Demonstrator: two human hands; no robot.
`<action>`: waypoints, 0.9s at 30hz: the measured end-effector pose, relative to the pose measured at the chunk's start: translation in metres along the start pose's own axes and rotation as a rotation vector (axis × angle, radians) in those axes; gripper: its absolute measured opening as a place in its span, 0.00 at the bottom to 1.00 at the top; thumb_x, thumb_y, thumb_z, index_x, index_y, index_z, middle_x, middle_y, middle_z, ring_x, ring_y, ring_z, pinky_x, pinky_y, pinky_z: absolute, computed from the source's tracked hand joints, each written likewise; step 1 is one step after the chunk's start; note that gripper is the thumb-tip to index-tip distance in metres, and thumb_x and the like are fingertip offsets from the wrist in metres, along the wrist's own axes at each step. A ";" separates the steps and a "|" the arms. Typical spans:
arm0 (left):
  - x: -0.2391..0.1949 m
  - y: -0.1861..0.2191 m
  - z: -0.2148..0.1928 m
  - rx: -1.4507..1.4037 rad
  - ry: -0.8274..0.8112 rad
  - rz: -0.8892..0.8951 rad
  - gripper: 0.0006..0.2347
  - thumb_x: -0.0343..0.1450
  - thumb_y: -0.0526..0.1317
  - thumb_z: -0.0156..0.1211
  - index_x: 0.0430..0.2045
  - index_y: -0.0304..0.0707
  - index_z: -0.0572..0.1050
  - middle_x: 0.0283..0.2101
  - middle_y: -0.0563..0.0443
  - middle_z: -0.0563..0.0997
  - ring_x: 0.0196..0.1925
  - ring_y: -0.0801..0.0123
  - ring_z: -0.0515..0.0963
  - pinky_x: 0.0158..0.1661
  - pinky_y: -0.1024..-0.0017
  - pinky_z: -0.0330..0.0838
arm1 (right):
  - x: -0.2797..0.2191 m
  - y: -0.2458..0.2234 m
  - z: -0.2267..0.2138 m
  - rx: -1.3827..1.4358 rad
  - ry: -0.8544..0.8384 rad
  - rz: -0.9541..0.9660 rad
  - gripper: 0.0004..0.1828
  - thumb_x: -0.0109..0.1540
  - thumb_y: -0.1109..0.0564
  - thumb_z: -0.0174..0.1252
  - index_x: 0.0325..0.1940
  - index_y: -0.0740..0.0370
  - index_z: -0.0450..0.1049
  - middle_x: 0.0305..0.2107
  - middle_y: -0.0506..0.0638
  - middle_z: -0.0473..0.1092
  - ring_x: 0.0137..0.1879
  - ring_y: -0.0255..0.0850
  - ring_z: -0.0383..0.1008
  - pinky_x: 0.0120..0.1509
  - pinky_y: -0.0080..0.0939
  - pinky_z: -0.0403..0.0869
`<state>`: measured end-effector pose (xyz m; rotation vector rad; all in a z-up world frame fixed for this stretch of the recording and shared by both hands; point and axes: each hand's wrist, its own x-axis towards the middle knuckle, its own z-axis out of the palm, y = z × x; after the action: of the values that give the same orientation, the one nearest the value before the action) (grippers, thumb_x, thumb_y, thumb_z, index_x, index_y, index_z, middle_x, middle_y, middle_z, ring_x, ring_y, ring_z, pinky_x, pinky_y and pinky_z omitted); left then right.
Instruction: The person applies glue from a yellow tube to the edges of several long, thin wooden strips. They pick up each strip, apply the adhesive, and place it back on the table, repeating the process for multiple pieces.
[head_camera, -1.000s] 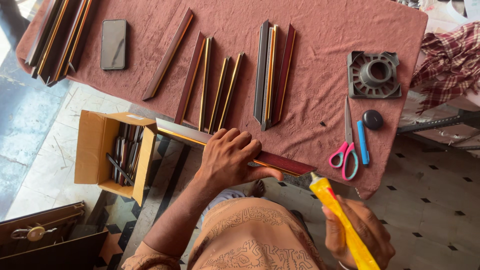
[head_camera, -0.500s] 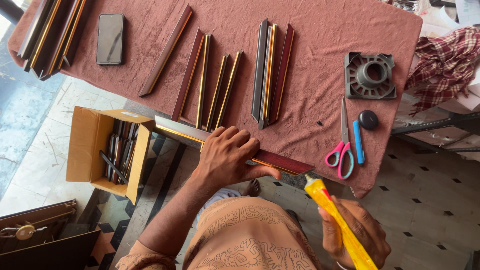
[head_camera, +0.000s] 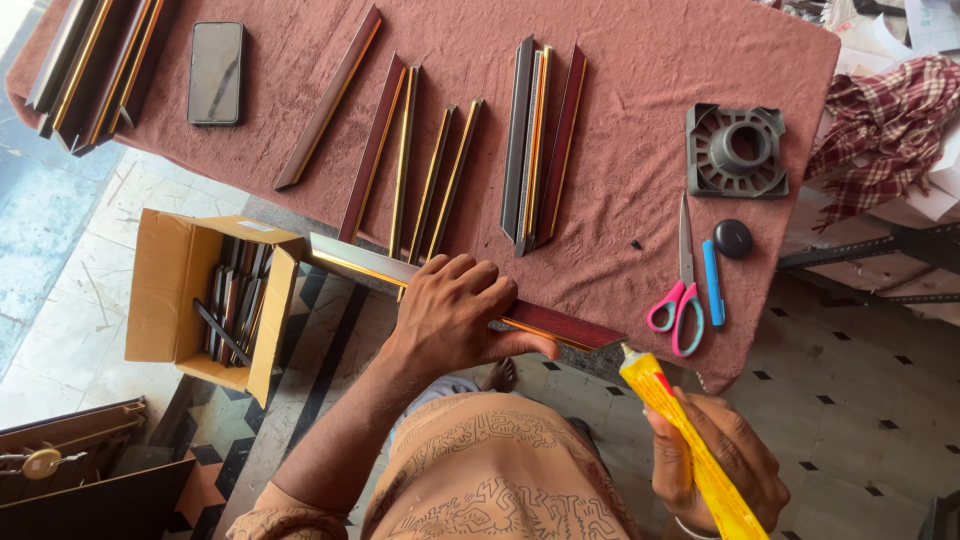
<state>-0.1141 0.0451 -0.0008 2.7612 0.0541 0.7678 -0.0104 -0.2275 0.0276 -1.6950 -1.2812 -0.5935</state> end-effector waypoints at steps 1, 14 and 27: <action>0.001 0.000 0.000 0.000 0.003 0.002 0.32 0.58 0.76 0.59 0.20 0.43 0.74 0.24 0.56 0.69 0.28 0.69 0.72 0.32 0.67 0.65 | -0.001 0.000 0.000 0.070 0.044 0.119 0.10 0.63 0.67 0.64 0.45 0.78 0.74 0.35 0.60 0.76 0.40 0.47 0.81 0.38 0.38 0.81; 0.001 -0.001 0.002 -0.008 -0.024 -0.002 0.32 0.58 0.76 0.60 0.19 0.43 0.74 0.23 0.55 0.69 0.27 0.68 0.72 0.31 0.67 0.65 | -0.001 -0.001 -0.002 -0.064 -0.017 -0.058 0.07 0.60 0.70 0.64 0.39 0.74 0.73 0.31 0.61 0.76 0.36 0.48 0.80 0.36 0.42 0.80; 0.008 -0.014 0.030 -0.499 -0.094 -0.235 0.21 0.78 0.59 0.45 0.41 0.37 0.67 0.26 0.48 0.74 0.24 0.62 0.75 0.27 0.62 0.69 | -0.035 -0.008 -0.002 0.279 0.109 0.626 0.14 0.69 0.54 0.58 0.40 0.71 0.75 0.26 0.54 0.76 0.27 0.39 0.76 0.35 0.36 0.74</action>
<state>-0.0915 0.0516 -0.0256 2.2624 0.1439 0.5051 -0.0293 -0.2459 0.0036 -1.6777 -0.6575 -0.1229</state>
